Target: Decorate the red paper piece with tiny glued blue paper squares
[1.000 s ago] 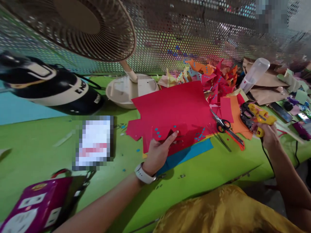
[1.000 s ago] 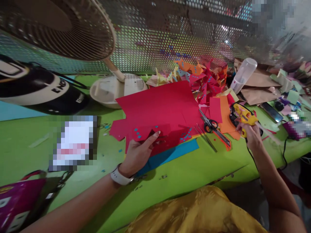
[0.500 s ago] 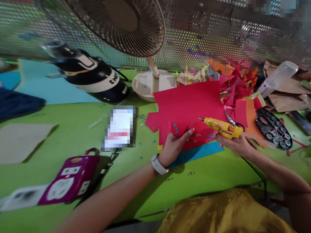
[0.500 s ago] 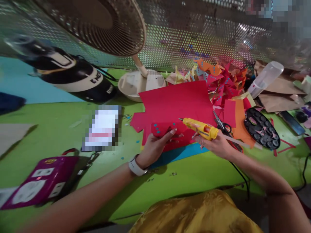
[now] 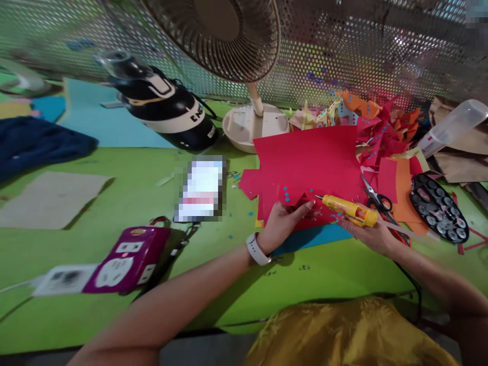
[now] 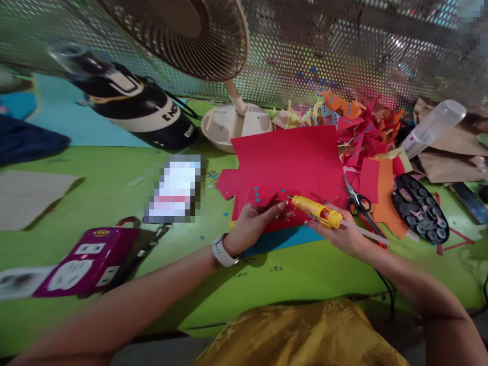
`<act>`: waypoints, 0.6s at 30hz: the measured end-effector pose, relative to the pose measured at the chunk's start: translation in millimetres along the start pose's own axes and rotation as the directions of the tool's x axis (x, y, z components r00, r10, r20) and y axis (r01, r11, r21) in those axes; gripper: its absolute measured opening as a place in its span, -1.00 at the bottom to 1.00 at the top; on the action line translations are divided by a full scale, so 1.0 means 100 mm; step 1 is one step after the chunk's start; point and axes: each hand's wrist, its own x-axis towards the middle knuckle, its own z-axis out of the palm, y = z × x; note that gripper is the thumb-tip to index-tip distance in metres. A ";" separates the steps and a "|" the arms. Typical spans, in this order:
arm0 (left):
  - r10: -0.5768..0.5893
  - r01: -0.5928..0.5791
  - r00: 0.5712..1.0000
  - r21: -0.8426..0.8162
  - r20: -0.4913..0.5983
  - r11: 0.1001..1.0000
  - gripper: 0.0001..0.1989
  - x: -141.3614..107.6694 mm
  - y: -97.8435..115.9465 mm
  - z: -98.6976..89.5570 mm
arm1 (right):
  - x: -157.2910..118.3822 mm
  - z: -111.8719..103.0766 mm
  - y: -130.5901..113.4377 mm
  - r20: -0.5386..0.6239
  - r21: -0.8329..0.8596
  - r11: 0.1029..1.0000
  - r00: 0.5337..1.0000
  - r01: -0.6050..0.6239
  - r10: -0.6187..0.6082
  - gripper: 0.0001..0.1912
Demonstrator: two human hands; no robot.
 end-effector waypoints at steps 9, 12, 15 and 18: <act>0.044 -0.044 0.999 0.031 0.006 0.999 -0.80 -0.03 0.07 0.04 | 0.00 0.03 -0.05 -0.001 -0.039 0.999 1.000 -0.026 0.026 -0.71; 0.045 -0.045 0.999 0.025 0.011 0.999 -0.81 -0.03 0.07 0.04 | 0.00 0.05 -0.03 -0.025 -0.028 0.998 0.998 -0.051 0.050 -0.68; 0.058 -0.058 0.998 0.038 0.008 0.998 -0.82 -0.03 0.06 0.03 | 0.00 0.05 -0.02 -0.041 -0.023 0.998 0.997 -0.062 0.061 -0.66; 0.049 -0.049 0.999 0.031 0.007 0.998 -0.80 -0.03 0.06 0.03 | 0.01 0.04 0.00 -0.022 -0.038 0.998 0.999 -0.048 0.047 -0.65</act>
